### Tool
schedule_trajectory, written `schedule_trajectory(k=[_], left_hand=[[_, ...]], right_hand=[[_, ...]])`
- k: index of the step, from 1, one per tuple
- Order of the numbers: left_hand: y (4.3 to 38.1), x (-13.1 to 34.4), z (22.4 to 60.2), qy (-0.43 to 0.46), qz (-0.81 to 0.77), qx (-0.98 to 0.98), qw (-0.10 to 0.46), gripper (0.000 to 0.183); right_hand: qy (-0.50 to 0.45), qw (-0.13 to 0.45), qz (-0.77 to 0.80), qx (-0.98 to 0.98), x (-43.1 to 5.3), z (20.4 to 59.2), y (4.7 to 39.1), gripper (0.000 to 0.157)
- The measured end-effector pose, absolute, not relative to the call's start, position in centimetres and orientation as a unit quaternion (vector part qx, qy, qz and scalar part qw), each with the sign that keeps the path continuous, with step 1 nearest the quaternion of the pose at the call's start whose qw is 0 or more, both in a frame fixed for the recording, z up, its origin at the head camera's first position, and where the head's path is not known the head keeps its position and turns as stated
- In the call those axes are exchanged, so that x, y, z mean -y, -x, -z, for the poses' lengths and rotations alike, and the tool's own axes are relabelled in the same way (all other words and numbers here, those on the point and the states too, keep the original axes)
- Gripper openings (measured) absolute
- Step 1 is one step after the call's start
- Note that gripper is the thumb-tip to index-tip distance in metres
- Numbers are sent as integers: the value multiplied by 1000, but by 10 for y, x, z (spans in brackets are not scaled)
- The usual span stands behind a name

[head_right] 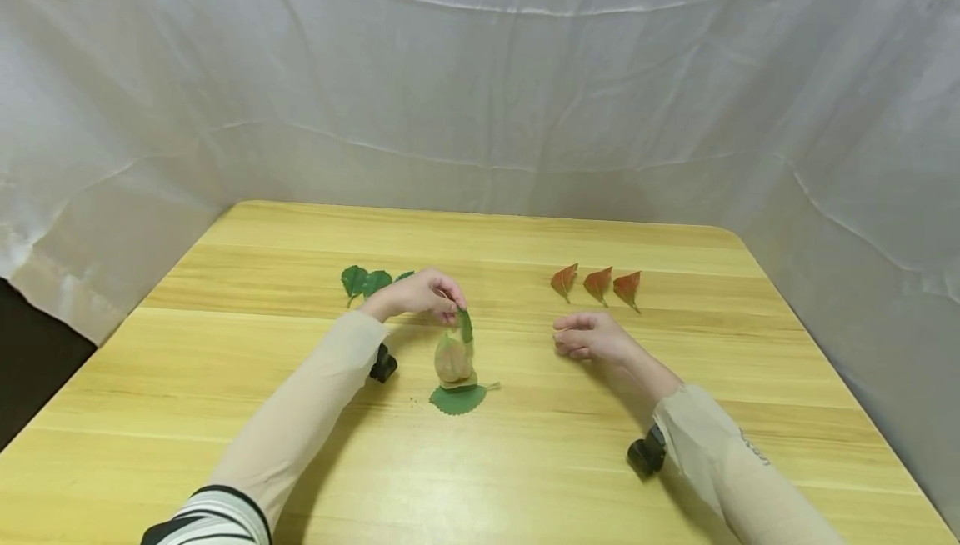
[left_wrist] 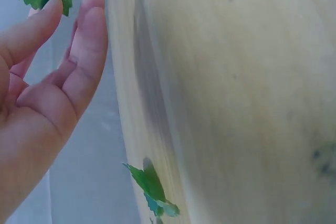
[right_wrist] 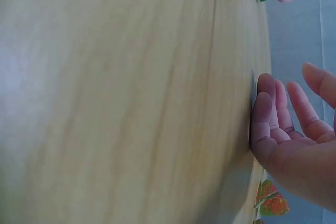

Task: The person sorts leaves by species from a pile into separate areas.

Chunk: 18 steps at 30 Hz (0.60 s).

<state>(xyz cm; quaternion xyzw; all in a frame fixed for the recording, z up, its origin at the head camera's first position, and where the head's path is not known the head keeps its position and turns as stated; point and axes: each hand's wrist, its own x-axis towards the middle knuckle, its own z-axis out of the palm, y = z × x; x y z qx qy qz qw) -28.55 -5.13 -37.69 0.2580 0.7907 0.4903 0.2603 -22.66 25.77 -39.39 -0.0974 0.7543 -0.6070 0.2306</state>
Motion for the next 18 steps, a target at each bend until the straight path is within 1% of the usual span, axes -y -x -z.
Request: schedule_trajectory(k=[7,11,18], left_hand=[[285,60,378,-241,-541,-753,289,15],[284,65,377,-240,-555,-742,289,21],[283,71,377,-215,-608,-701,304,27]], right_hand=[[95,238,614,-746,-258,393,227,43],[99,241,623,-737,-259,395,227,44],[85,224,640,-730,-259,397,226,43]])
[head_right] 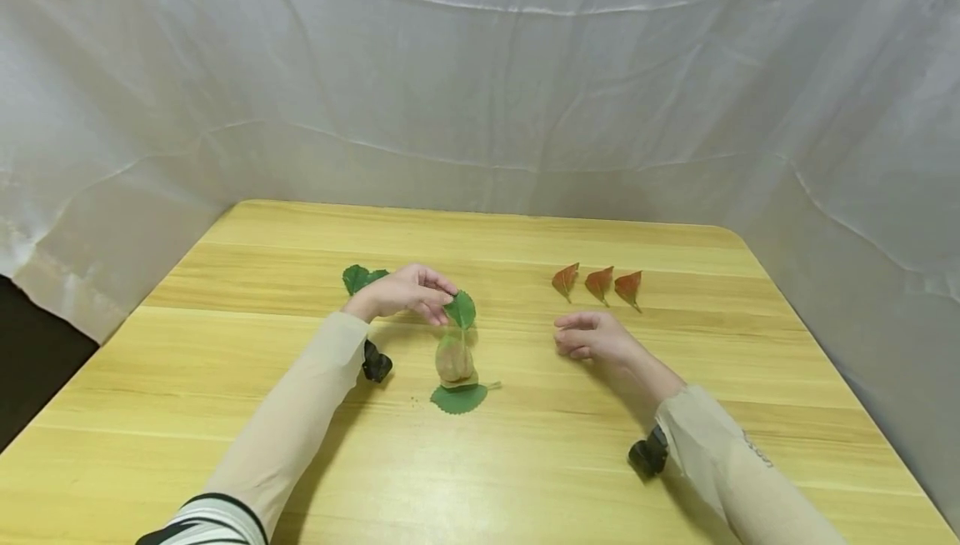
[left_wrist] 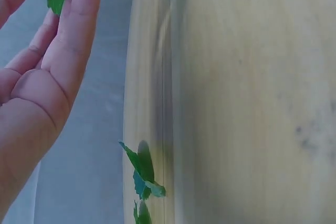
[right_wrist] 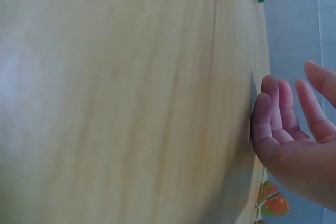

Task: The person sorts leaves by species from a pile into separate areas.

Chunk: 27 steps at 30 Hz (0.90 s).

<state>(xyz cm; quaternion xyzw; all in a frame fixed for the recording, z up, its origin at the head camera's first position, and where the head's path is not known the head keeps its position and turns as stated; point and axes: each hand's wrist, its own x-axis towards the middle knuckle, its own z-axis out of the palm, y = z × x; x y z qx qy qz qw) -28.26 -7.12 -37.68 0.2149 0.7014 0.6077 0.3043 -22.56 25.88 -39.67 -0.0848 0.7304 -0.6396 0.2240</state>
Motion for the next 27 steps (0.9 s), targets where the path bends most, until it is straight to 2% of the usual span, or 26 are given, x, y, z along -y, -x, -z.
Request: schedule_trajectory(k=[4,12,20,27], left_hand=[[281,71,376,-193,-621,-697,303,32],[279,71,367,-139,-604,-745,247,27],[282,74,368,-119,-555,-804,179,11],[282,81,366,-88,-511,-843,143,17]], right_hand=[[84,207,654,-723,-256,396,224,41],[147,153,569,-794,-246,392,219,42],[161,158,568,-791,-234,389,215,40],[173,177,565,-787,-224,387,209,41]])
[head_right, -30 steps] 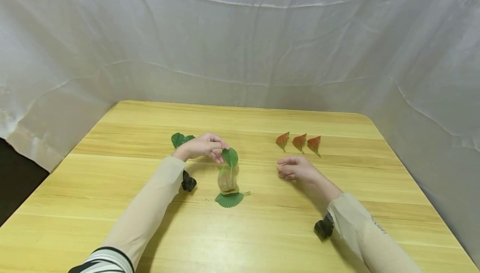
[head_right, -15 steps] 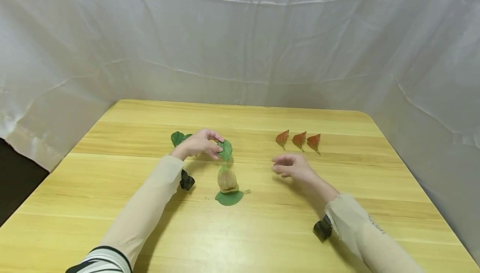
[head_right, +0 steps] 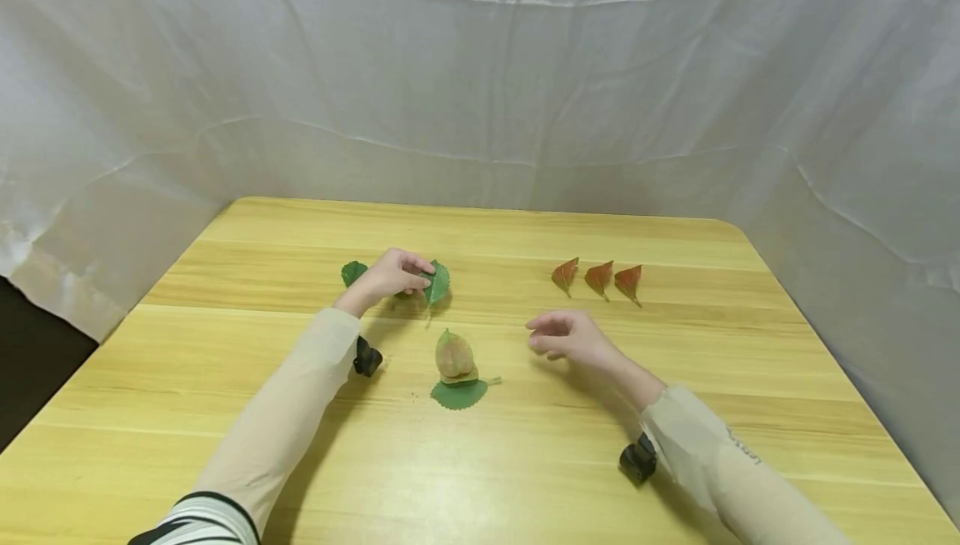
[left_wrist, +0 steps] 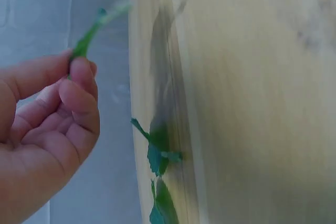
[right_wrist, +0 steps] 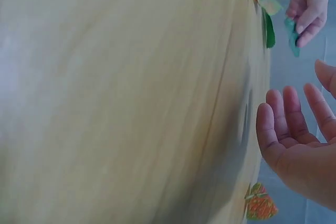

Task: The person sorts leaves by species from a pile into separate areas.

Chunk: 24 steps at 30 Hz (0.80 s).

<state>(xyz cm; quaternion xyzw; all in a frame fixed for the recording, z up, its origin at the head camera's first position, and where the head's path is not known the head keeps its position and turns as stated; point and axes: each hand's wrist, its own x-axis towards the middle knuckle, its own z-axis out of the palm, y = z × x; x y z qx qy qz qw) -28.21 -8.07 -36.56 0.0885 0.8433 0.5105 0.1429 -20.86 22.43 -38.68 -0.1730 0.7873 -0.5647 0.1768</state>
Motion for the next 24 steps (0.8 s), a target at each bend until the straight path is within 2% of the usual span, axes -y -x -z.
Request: schedule_trajectory(k=[11,19,24], left_hand=[[294,73,369,-62,-451,-881,126,16],[300,64,372,-68,-403,-906,113,25],[298,61,373,-72,-398,-908,105,24]], right_hand=[[170,199,558,-788,-225,387,207,43],[171,216,564,-778,-228,391,207,42],[171,221,563,-778,-227,392,207,43]])
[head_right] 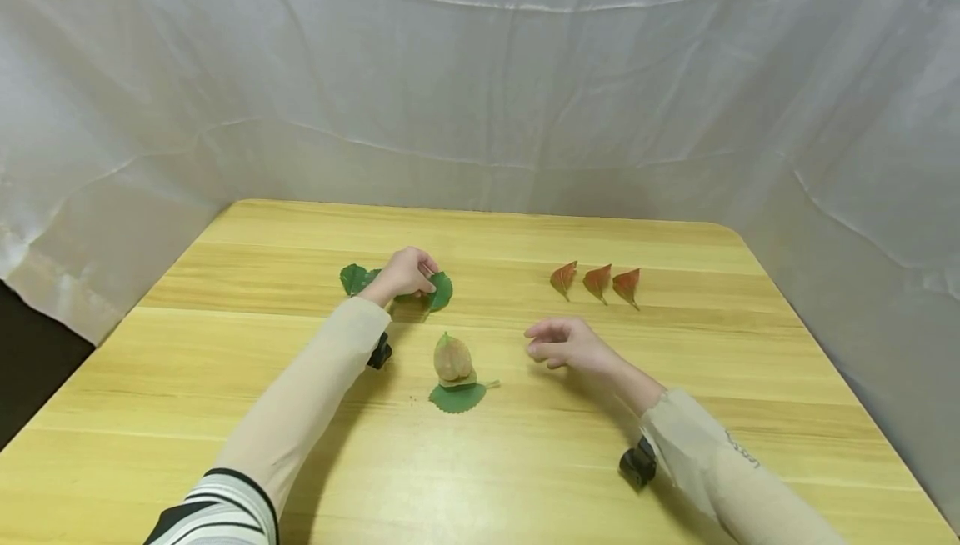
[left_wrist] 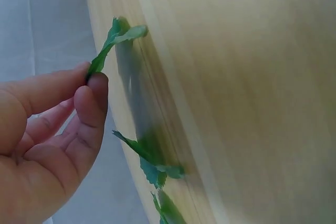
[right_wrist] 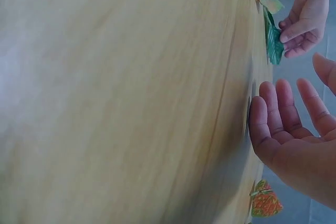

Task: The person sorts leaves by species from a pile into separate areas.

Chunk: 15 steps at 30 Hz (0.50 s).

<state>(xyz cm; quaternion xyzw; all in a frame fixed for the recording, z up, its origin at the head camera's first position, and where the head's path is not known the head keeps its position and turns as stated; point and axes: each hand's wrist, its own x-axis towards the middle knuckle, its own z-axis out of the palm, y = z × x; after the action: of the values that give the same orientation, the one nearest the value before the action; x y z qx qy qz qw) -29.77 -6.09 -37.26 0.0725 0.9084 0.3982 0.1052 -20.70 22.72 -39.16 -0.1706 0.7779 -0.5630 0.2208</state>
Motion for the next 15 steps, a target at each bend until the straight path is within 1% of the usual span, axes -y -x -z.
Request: schedule_trajectory(k=[5,10,15], left_hand=[[295,60,372,-61,-390,-913,99,25],[293,60,370,-60,-332,-937,89,26],[287,61,367,-86,-307,-944,86,18]], right_hand=[[170,220,562,-779,-227,391,206,43],[172,224,559,-780,-227,391,206,43],[175,223,556,-782,-227,391,206,43]])
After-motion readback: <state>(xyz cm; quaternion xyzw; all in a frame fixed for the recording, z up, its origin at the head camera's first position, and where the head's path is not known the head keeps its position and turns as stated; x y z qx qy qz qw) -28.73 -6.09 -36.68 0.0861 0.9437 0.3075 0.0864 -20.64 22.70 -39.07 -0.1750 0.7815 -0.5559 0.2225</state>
